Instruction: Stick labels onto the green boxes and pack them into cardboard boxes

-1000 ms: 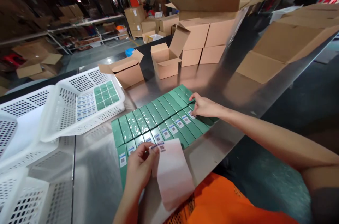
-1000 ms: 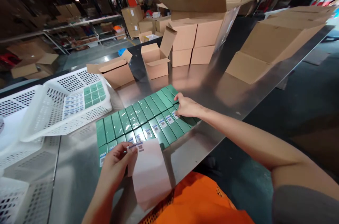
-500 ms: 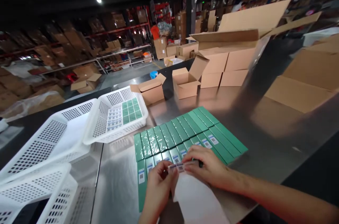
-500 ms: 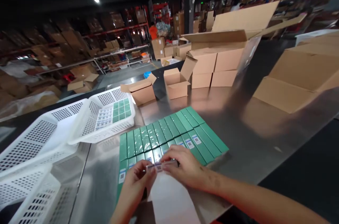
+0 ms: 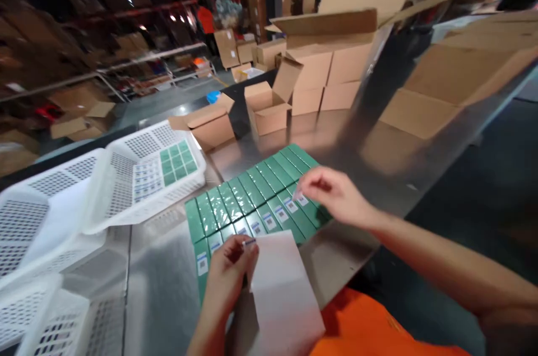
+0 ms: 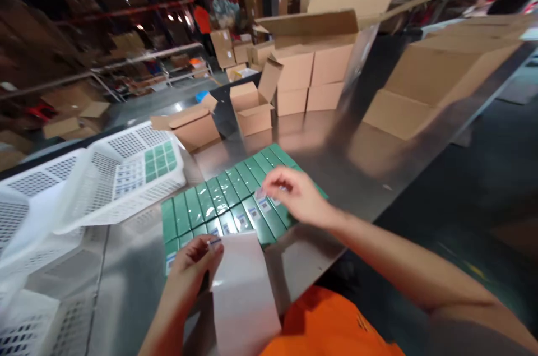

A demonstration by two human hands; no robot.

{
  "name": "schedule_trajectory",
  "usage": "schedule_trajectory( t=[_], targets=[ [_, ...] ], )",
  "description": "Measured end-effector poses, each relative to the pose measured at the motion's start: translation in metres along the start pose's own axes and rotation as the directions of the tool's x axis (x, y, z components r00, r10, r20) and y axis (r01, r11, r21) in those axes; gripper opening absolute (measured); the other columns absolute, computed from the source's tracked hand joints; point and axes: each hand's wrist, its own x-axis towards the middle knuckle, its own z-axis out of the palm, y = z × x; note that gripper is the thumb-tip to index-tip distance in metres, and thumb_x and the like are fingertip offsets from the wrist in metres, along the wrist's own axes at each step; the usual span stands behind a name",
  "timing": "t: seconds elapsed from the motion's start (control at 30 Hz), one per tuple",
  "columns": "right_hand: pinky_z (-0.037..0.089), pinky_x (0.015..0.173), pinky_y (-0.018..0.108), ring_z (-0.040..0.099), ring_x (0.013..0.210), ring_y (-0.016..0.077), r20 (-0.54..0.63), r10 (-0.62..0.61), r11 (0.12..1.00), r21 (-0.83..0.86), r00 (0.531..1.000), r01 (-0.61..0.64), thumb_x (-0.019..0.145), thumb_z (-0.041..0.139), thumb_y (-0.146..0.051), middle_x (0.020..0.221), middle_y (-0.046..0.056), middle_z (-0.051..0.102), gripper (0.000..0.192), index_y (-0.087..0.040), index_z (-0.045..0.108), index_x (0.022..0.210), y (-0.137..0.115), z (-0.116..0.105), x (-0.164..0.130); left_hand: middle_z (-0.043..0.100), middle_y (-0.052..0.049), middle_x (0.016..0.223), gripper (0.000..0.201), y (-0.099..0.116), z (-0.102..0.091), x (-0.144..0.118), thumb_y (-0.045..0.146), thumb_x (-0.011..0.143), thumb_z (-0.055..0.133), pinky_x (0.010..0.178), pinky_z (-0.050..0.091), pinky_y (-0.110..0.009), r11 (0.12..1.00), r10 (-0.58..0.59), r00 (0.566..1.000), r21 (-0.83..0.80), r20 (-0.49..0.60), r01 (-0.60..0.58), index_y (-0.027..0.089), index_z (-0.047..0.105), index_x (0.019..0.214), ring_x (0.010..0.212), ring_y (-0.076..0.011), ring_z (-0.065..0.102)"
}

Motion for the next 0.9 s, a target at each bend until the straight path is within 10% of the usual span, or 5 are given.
schedule_trajectory(
  t=[0.17,0.33,0.7,0.9],
  targets=[
    [0.044,0.057,0.025,0.053,0.060,0.0123,-0.018,0.496,0.866,-0.067,0.868,-0.496,0.066,0.082,-0.036,0.065,-0.004,0.059,0.044,-0.020,0.057,0.098,0.033,-0.069,0.024,0.062,0.000,0.065,0.044,0.000,0.004,-0.007,0.053,0.063,0.086,0.052,0.038,-0.018,0.989,0.057,0.996,0.137,-0.074,-0.047,0.016,0.068,0.080,0.055,-0.0105,0.053],
    [0.048,0.060,0.023,0.057,0.060,0.0123,0.061,0.676,0.737,-0.073,0.734,-0.672,0.067,0.082,-0.017,0.064,-0.007,0.059,0.065,-0.022,0.040,0.116,0.048,-0.074,0.025,0.063,0.000,0.064,0.046,0.004,0.009,-0.010,0.054,0.061,0.086,0.051,0.040,-0.019,0.985,0.063,0.992,0.169,-0.106,-0.045,0.016,0.068,0.080,0.055,-0.0110,0.054],
    [0.044,0.059,0.027,0.055,0.061,0.0160,-0.032,0.681,0.669,-0.377,0.731,-0.640,0.064,0.081,-0.019,0.065,-0.006,0.057,0.055,-0.022,0.044,0.105,0.050,-0.067,0.034,0.064,-0.001,0.065,0.045,0.003,0.007,-0.009,0.055,0.062,0.084,0.051,0.039,-0.020,0.983,0.056,0.993,0.180,-0.103,-0.036,0.017,0.068,0.081,0.055,-0.0123,0.054],
    [0.047,0.074,0.033,0.059,0.083,0.0221,-0.062,0.336,0.667,-0.688,0.940,-0.284,0.063,0.085,-0.040,0.092,0.004,0.059,0.051,-0.021,0.062,0.104,0.028,-0.042,0.028,0.064,-0.001,0.064,0.042,0.004,0.006,-0.006,0.050,0.061,0.084,0.051,0.040,-0.022,0.988,0.041,0.997,0.152,-0.069,-0.030,0.016,0.067,0.079,0.054,-0.0130,0.054]
  ],
)
